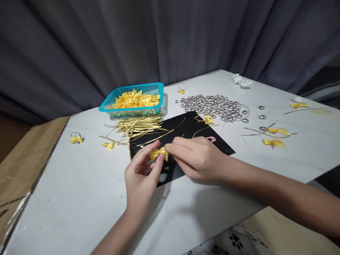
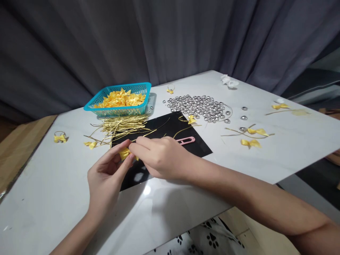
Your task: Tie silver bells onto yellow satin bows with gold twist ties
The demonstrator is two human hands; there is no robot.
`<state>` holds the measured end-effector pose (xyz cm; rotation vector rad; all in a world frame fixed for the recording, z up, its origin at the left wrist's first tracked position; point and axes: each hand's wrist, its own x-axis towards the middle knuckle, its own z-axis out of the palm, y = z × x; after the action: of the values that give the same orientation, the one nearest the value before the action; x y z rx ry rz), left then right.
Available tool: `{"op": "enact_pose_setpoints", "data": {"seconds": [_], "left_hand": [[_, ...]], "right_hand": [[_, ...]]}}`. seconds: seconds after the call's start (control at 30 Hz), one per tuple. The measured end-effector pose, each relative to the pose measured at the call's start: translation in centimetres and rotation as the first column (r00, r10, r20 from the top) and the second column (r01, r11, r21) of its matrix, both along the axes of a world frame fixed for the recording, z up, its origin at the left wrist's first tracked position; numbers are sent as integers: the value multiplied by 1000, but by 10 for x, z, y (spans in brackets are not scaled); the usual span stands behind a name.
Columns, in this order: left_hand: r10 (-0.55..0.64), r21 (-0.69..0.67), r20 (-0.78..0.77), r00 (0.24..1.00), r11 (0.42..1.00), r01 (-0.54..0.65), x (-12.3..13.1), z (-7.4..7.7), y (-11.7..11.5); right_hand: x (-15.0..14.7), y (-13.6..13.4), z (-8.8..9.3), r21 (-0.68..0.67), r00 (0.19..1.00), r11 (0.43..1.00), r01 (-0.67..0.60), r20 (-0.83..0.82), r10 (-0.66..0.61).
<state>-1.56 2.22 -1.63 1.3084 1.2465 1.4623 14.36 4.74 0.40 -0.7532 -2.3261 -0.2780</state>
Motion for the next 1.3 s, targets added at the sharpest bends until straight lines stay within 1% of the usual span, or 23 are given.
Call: {"op": "enact_pose_setpoints", "data": {"seconds": [0.23, 0.43, 0.7, 1.0, 1.3], "left_hand": [[-2, -5, 6, 1000, 1000, 2, -1, -1, 0], [11, -3, -17, 1000, 1000, -11, -1, 1, -1], [2, 21, -16, 1000, 1000, -2, -1, -3, -2], [21, -25, 6, 1000, 999, -20, 0, 0, -1], [19, -23, 6, 1000, 1000, -18, 0, -1, -2]], "right_hand": [[0, 0, -1, -13, 1000, 1000, -16, -10, 16], [-1, -1, -1, -9, 1000, 1000, 0, -8, 0], [0, -1, -1, -5, 1000, 1000, -11, 3, 11], [-2, -2, 0, 0, 1000, 1000, -15, -8, 15], [-1, -2, 0, -9, 1000, 1000, -18, -17, 17]]}}
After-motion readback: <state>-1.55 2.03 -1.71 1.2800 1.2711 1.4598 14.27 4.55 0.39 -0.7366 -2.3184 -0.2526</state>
